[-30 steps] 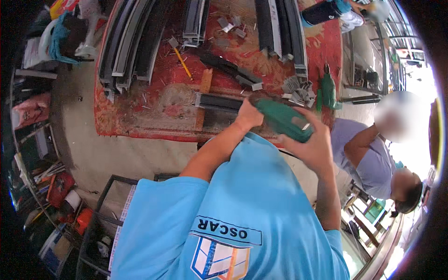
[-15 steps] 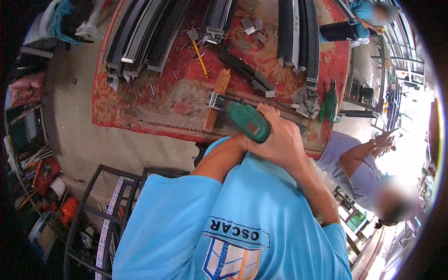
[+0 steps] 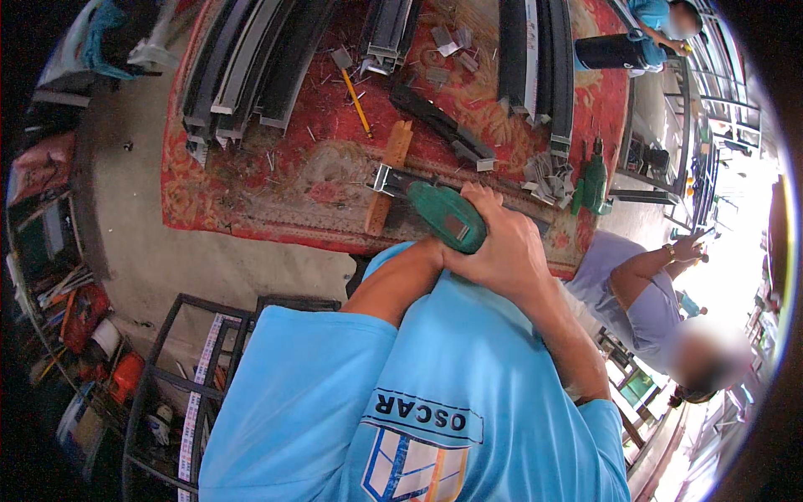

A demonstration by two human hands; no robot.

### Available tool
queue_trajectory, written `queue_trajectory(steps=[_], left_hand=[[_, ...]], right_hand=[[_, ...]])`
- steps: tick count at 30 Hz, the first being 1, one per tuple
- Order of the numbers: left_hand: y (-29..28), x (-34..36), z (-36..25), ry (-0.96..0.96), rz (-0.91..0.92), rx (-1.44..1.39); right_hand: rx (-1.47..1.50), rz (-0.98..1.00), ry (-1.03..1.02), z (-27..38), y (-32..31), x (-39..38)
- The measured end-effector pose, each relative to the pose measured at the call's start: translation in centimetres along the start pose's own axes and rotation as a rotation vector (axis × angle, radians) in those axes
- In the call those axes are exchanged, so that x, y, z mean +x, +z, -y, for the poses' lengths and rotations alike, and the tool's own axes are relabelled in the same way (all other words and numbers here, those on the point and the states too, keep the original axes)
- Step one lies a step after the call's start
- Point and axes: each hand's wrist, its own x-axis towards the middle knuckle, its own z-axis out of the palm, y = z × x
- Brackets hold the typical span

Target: Drilling holes into aluminum profiles using a power drill.

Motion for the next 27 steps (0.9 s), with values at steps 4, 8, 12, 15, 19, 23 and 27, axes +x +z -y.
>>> queue_trajectory(steps=[4,8,12,15,19,23,27], left_hand=[[0.2,0.2,-0.2,0.004,0.009,0.000],[0.3,0.4,-0.4,0.004,0.018,0.000],[0.4,0.6,-0.5,0.010,0.026,-0.002],[0.5,0.7,-0.7,0.014,0.033,-0.005],[0.3,1.1,-0.9,0.018,0.038,-0.011],[0.5,1.1,-0.9,0.021,0.049,-0.012],[0.6,1.2,-0.9,0.022,0.059,-0.010]], right_hand=[[-0.053,-0.061,-0.048,-0.1,0.1,0.0],[-0.118,-0.036,-0.021,0.8,-0.1,0.4],[-0.193,-0.019,-0.023,2.1,-0.3,1.0],[-0.286,0.085,-0.030,2.9,-1.0,2.0],[-0.320,0.177,-0.041,3.9,-1.7,2.9],[-0.325,0.181,-0.004,3.9,-1.9,3.0],[-0.350,0.200,-0.022,3.8,-1.8,2.9]])
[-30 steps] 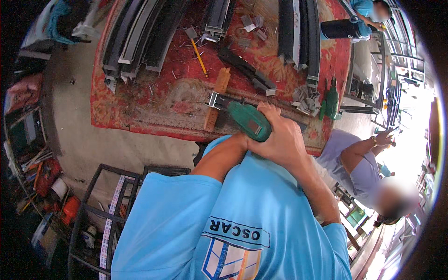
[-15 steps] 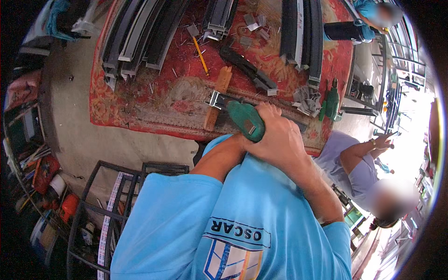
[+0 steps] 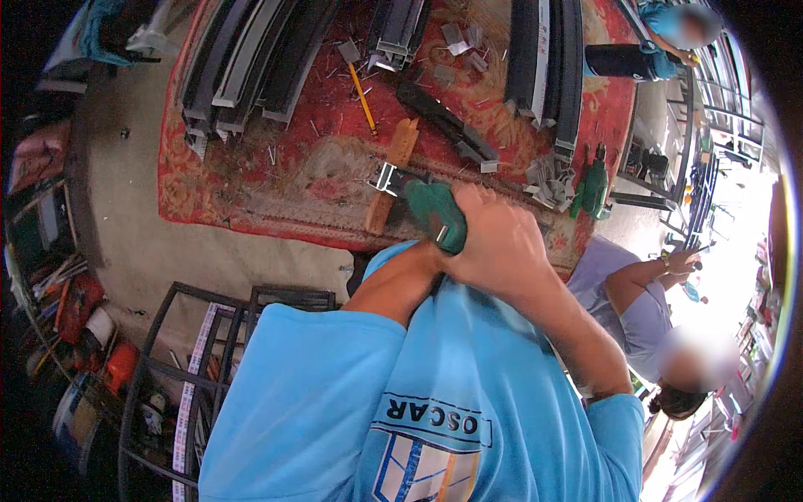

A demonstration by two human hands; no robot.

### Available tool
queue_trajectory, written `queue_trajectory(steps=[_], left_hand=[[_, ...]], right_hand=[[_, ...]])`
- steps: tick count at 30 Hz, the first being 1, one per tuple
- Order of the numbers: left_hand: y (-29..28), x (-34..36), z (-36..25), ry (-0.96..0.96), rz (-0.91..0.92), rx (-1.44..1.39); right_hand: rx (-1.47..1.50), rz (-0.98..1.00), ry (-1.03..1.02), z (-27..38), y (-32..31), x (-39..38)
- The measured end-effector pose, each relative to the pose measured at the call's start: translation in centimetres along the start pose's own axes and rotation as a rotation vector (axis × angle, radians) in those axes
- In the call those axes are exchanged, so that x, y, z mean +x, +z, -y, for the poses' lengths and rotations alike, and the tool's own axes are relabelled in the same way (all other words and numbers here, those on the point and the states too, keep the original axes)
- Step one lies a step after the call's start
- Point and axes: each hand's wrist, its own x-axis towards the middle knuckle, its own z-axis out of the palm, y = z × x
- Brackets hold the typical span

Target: Drilling holes into aluminum profiles using a power drill.

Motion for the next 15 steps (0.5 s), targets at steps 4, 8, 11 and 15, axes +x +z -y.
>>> queue_trajectory(steps=[4,8,11,15], left_hand=[[0.3,0.0,-0.2,0.006,0.012,0.005],[0.6,-0.1,-0.4,0.014,0.025,0.018],[0.8,-0.1,-0.6,0.024,0.034,0.035],[0.9,0.1,-0.6,0.024,0.038,0.056]], right_hand=[[-0.081,-0.047,-0.062,0.3,1.0,-0.6],[-0.143,-0.078,-0.118,0.3,1.4,-0.8],[-0.161,-0.093,-0.149,-0.1,2.1,-0.4],[-0.161,-0.039,-0.134,0.3,1.0,0.5]])
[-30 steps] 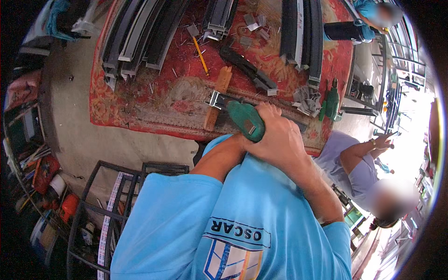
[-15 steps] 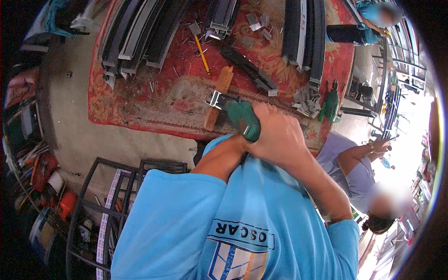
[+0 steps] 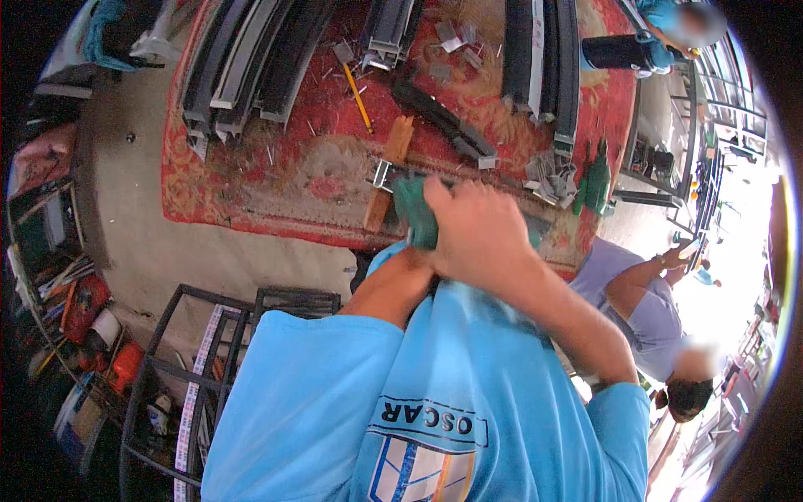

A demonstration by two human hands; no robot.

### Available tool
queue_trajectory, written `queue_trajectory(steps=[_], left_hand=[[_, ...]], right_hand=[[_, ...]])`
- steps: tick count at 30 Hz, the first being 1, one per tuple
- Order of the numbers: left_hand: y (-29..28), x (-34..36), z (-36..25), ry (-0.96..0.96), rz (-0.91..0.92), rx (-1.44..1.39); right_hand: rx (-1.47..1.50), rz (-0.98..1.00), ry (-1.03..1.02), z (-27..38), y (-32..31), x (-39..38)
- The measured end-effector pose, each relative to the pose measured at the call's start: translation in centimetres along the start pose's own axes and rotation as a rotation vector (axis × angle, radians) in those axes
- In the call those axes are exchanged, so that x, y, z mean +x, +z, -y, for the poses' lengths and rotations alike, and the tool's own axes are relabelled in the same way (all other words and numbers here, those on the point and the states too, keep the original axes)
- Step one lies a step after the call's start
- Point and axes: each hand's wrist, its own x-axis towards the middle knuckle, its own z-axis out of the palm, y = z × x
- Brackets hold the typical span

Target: Drilling holes into aluminum profiles using a power drill.

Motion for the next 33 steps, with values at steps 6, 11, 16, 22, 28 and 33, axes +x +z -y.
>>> queue_trajectory(steps=[6,11,16,22,28,33], left_hand=[[0.1,0.0,0.0,-0.005,0.003,0.024],[0.1,0.8,0.0,0.002,0.008,0.033],[0.3,0.6,0.8,-0.012,0.020,0.047],[-0.4,0.8,1.0,0.040,-0.042,0.079],[-0.1,0.4,0.6,-0.013,-0.148,0.149],[-0.3,0.0,0.3,-0.016,-0.203,0.148]], right_hand=[[0.404,-0.088,0.176,-3.8,-1.0,1.6],[0.243,0.024,0.157,-0.9,0.7,-0.8],[0.340,-0.135,0.130,-1.7,0.1,-3.2],[0.386,-0.066,0.197,-1.2,0.7,-4.6],[0.385,-0.073,0.181,-0.5,1.3,-4.6],[0.389,-0.039,0.197,-0.2,1.4,-4.4]])
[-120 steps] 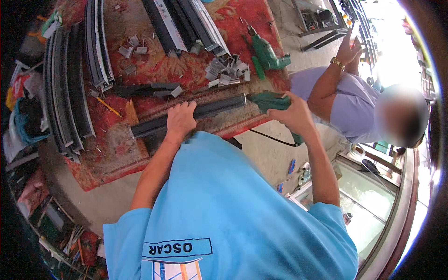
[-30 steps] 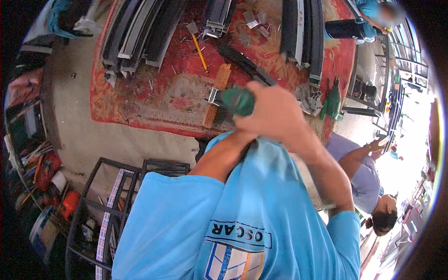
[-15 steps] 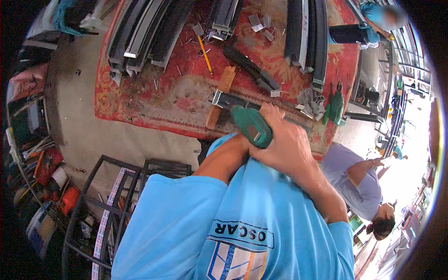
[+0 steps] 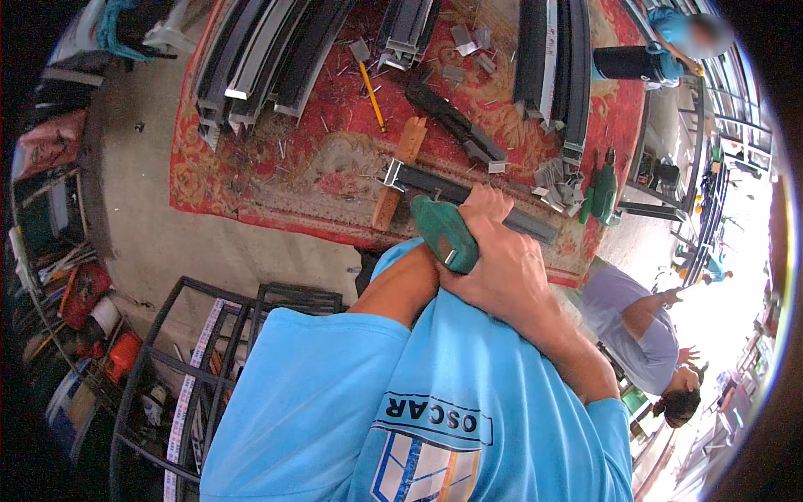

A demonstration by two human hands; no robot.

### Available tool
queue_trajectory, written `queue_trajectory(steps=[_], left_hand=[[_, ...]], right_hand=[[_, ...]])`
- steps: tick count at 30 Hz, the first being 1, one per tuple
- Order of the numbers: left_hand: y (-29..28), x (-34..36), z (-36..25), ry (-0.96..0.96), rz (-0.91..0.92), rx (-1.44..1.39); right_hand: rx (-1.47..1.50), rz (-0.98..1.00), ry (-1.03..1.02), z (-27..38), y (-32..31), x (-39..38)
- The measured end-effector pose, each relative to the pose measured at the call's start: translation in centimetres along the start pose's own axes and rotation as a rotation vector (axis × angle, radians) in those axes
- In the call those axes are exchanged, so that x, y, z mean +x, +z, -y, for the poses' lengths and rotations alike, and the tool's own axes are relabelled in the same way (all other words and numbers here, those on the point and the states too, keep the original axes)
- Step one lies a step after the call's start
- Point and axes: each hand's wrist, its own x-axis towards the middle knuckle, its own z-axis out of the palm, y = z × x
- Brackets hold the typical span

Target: Drilling holes into aluminum profiles using a power drill.

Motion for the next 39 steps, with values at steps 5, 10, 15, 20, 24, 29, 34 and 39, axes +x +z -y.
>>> queue_trajectory(steps=[5,10,15,20,24,29,34,39], left_hand=[[-0.4,-0.2,0.1,-0.006,-0.064,-0.001],[-0.5,-0.1,0.2,0.014,-0.031,-0.030],[-0.5,-0.1,0.1,0.007,-0.005,-0.037],[-0.2,0.0,-0.2,-0.007,-0.001,-0.015],[-0.8,0.1,-0.2,-0.004,0.045,0.005],[1.1,0.0,0.6,0.003,-0.028,-0.005],[3.0,-0.9,-0.2,-0.007,-0.029,-0.067],[4.0,-1.8,-0.7,-0.025,-0.042,-0.129]], right_hand=[[-0.006,-0.005,-0.019,0.0,0.2,0.2],[-0.019,-0.009,-0.015,0.2,0.3,0.3],[-0.027,-0.028,-0.032,0.2,0.6,0.4],[-0.023,0.004,-0.011,0.6,0.4,0.5],[-0.015,0.005,-0.017,0.6,0.2,0.6],[-0.131,0.023,-0.016,1.5,0.1,1.3],[-0.258,0.073,-0.061,2.6,-0.4,2.6],[-0.353,0.108,-0.094,3.3,-0.7,2.6]])
